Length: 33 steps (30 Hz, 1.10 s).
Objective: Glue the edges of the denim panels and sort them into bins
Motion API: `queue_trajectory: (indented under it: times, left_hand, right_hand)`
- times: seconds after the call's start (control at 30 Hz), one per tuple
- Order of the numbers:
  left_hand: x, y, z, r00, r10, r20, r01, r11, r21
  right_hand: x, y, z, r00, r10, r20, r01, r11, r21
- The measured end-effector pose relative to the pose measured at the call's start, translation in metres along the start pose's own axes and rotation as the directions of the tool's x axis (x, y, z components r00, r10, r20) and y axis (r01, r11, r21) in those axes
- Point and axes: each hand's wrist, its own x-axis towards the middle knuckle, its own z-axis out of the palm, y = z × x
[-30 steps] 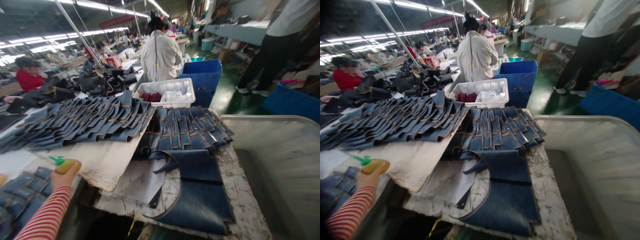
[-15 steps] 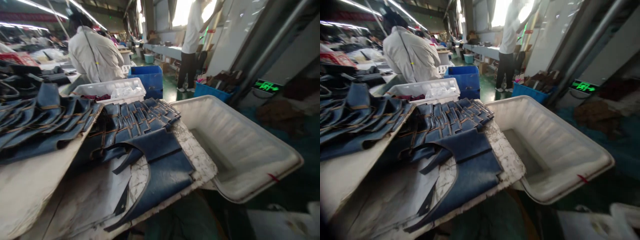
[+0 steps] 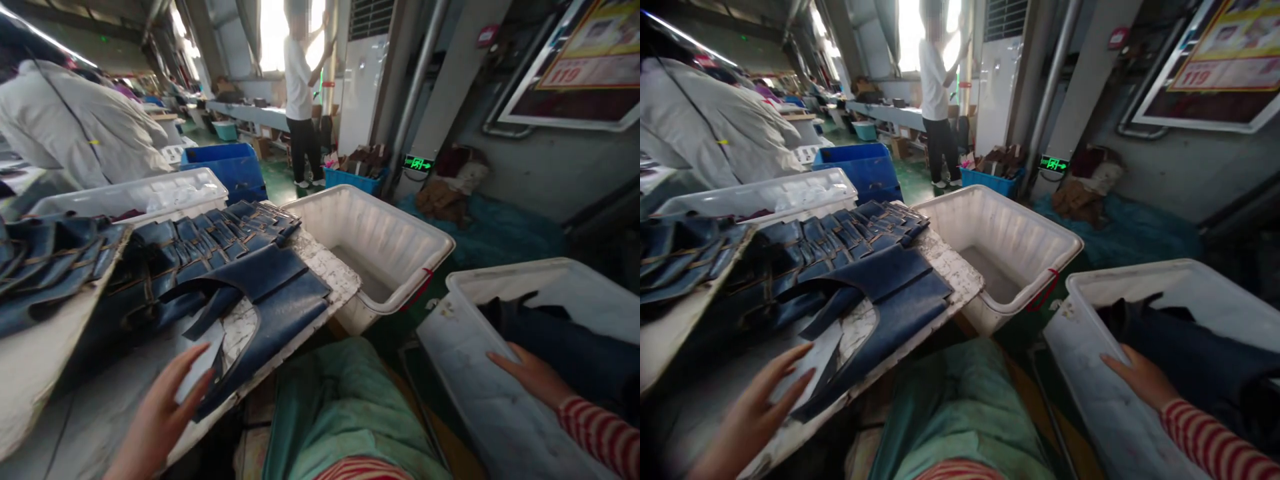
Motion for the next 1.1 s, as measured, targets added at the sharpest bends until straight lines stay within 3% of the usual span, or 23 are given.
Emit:
queue_trajectory:
  times: [0.03,0.1,0.2,0.3,0.43,0.73,1.1]
  left_hand:
    - [0.005,0.011,0.013,0.985,0.138,0.105,-0.131,0.989,-0.071]
    - [0.017,0.032,0.045,0.938,0.249,0.242,-0.236,0.968,-0.079]
    - [0.032,0.051,0.091,0.895,0.22,0.388,-0.273,0.958,0.087]
    - [0.04,0.055,0.118,0.879,0.192,0.436,-0.299,0.935,0.191]
    - [0.047,0.059,0.129,0.864,0.278,0.421,-0.372,0.914,0.16]
    - [0.041,0.089,0.146,0.767,0.421,0.485,-0.501,0.865,0.041]
    - [0.099,0.114,0.164,0.706,0.489,0.511,-0.589,0.807,0.042]
  right_hand:
    - [-0.003,-0.005,-0.002,1.0,-0.017,-0.006,0.017,1.0,-0.012]
    - [-0.01,-0.013,-0.004,0.999,-0.045,-0.026,0.044,0.999,-0.032]
    - [-0.016,-0.019,-0.005,0.997,-0.062,-0.042,0.059,0.996,-0.065]
    - [-0.019,-0.022,-0.005,0.998,-0.051,-0.031,0.048,0.995,-0.09]
    - [-0.02,-0.026,-0.004,0.998,-0.047,-0.041,0.043,0.994,-0.096]
    - [-0.019,-0.024,-0.001,0.997,-0.046,-0.061,0.041,0.995,-0.087]
    - [-0.028,-0.05,-0.003,0.996,0.044,-0.082,-0.058,0.982,-0.182]
